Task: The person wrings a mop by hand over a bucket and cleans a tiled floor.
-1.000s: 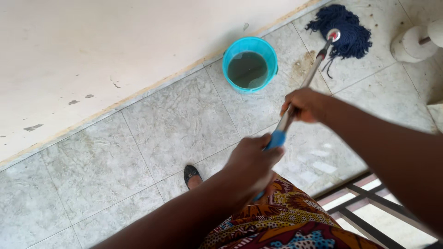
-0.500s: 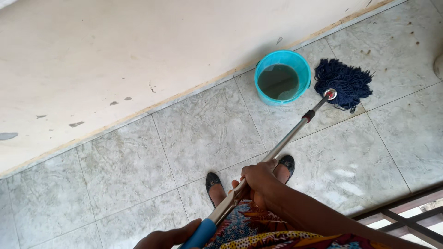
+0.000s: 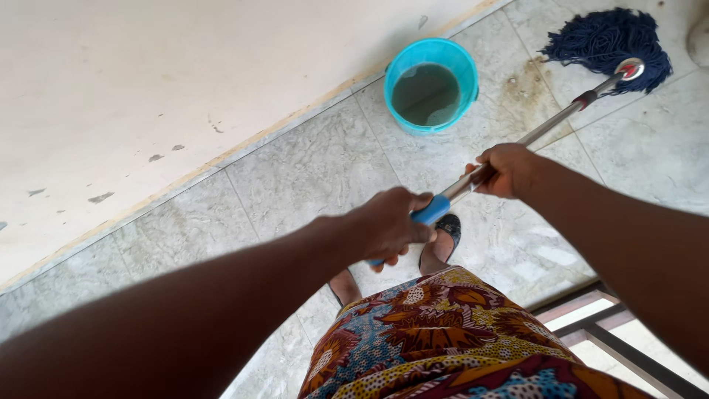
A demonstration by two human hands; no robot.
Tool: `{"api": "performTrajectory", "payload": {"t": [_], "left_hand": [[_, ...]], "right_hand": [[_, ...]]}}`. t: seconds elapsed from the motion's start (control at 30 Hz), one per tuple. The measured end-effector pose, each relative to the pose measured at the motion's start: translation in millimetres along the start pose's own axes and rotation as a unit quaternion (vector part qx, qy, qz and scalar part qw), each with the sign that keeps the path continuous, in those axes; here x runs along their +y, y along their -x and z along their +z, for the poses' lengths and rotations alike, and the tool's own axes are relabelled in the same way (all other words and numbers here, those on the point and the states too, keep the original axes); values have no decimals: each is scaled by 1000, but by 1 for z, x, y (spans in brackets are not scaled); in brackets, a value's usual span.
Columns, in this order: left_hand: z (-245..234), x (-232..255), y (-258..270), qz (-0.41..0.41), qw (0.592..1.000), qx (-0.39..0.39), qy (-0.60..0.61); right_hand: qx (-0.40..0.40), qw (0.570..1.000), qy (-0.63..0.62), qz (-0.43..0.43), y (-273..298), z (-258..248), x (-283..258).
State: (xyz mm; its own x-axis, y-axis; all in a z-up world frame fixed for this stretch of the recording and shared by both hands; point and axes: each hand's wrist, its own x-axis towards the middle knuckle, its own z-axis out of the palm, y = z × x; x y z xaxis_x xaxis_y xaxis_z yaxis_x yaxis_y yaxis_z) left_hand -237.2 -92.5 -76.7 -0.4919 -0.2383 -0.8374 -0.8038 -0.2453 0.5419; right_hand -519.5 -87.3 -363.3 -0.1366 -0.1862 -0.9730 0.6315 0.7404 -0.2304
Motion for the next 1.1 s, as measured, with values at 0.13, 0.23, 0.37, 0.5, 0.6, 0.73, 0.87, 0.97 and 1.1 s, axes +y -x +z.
{"api": "performTrajectory", "payload": {"t": [0.13,0.23,0.37,0.5,0.6,0.73,0.87,0.97,1.1], "left_hand": [[0,29,-24,6,999,-41,-1],[14,22,-16,37,996,-75,1],[30,-15,42,-48,994,-83,43],[25,-33,86,-99,992,-61,55],[12,-25,88,-108,992,-39,50],[2,-65,159,-138,989,-17,52],[1,-69,162,-126,991,-19,44],[20,-58,122,-101,993,-26,55],[42,-4,24,31,996,-14,83]], "right_hand": [[16,1000,24,-12,-1,-47,-23],[27,1000,-2,-8,23,-56,10],[39,999,-17,18,83,-32,96],[-10,994,-58,88,138,6,171],[-57,991,-40,116,170,38,187],[-117,982,-2,147,199,63,212],[-100,993,30,63,170,56,207],[-25,999,7,-22,106,9,164],[0,998,26,-57,11,-85,56]]}}
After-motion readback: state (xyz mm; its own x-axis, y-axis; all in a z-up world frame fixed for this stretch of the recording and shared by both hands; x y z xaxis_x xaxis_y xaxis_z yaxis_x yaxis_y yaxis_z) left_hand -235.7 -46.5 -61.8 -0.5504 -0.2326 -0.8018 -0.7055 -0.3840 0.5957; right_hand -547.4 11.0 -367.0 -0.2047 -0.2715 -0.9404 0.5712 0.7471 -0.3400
